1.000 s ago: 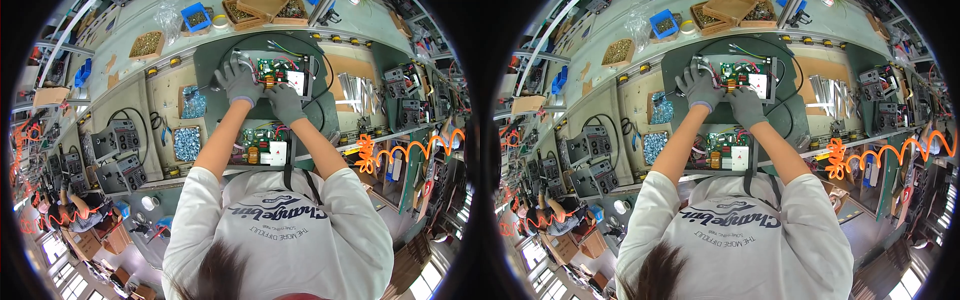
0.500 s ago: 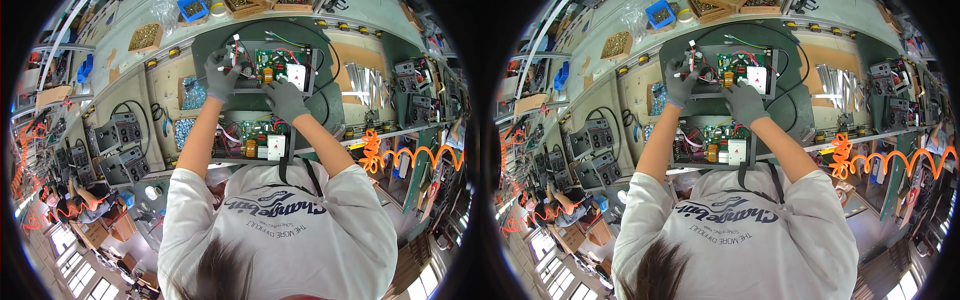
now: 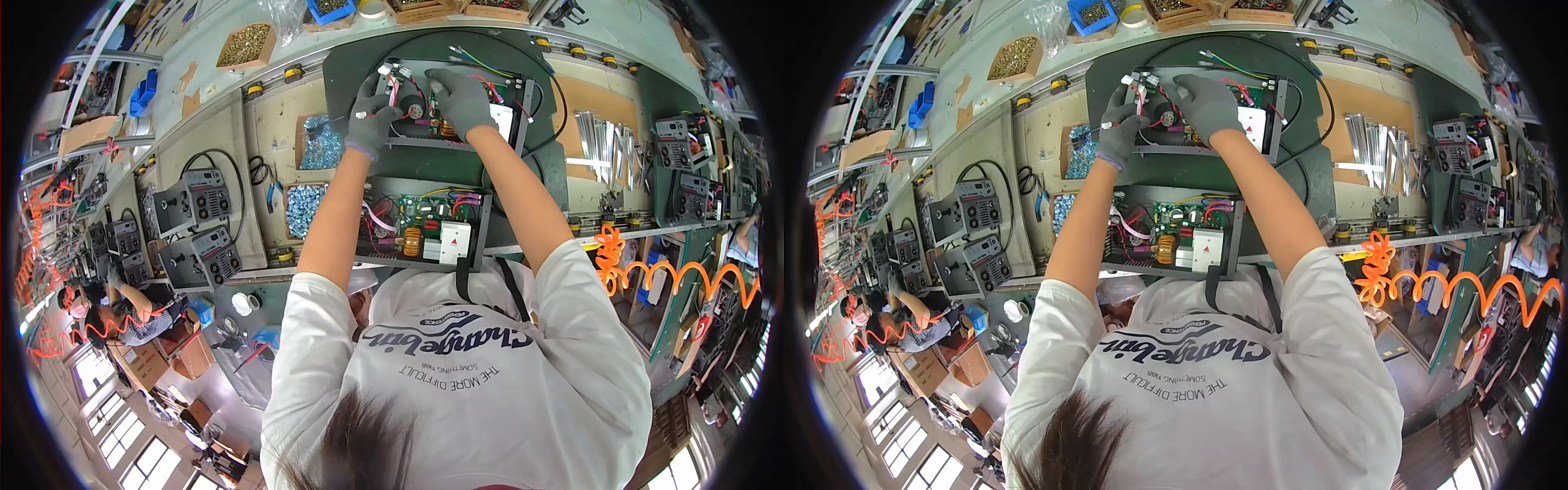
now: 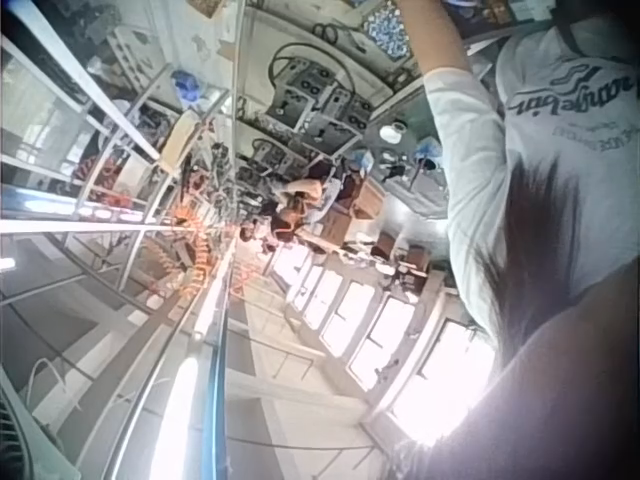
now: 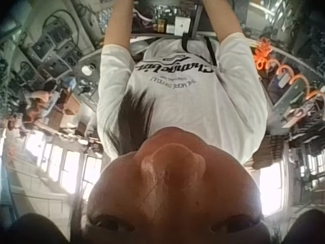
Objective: Assembling electronic components and wiring into an inverter housing.
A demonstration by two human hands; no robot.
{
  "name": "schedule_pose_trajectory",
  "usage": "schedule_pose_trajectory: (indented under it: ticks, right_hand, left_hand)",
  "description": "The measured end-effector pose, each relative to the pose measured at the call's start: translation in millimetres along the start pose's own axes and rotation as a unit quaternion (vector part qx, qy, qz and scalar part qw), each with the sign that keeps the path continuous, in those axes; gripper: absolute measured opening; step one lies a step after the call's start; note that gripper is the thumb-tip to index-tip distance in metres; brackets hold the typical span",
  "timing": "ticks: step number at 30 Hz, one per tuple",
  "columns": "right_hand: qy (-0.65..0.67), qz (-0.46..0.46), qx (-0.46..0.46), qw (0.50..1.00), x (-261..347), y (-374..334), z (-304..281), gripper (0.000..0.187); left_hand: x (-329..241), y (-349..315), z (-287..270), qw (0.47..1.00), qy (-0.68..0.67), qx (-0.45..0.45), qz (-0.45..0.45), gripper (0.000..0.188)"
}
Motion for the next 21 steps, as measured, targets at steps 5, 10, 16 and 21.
schedule_pose_trajectory:
  ticks: [5, 10, 16, 21]
  right_hand:
    - [0.081, -0.027, 0.091, 0.992, 23.8, 9.2, 22.7, 0.033]
    - [-0.13, 0.017, 0.063, 0.989, 28.2, 16.7, 21.1, 0.029]
    - [-0.267, -0.072, 0.156, 0.948, 35.9, 18.1, 71.1, 0.019]
    - [-0.257, -0.099, 0.13, 0.953, 32.5, 35.0, 88.1, 0.023]
  left_hand:
    - [5.5, -7.0, -2.9, 0.998, -0.022, -0.049, 0.013, 0.029]
    - [9.8, -11.3, -4.9, 0.995, -0.04, -0.083, 0.029, 0.03]
    - [11.6, 9.6, -1.2, 0.996, -0.062, -0.07, -0.012, 0.03]
    - [11.8, 22.0, -3.1, 0.998, 0.018, -0.043, 0.047, 0.028]
Point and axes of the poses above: each hand's wrist, its own y-axis towards the middle knuckle, its own z-axis out of the palm, x = y × z, the point moved 10 cm from there along y, towards the middle knuckle, and after that the axes turned 14 degrees about z, right-handed, at the moved point
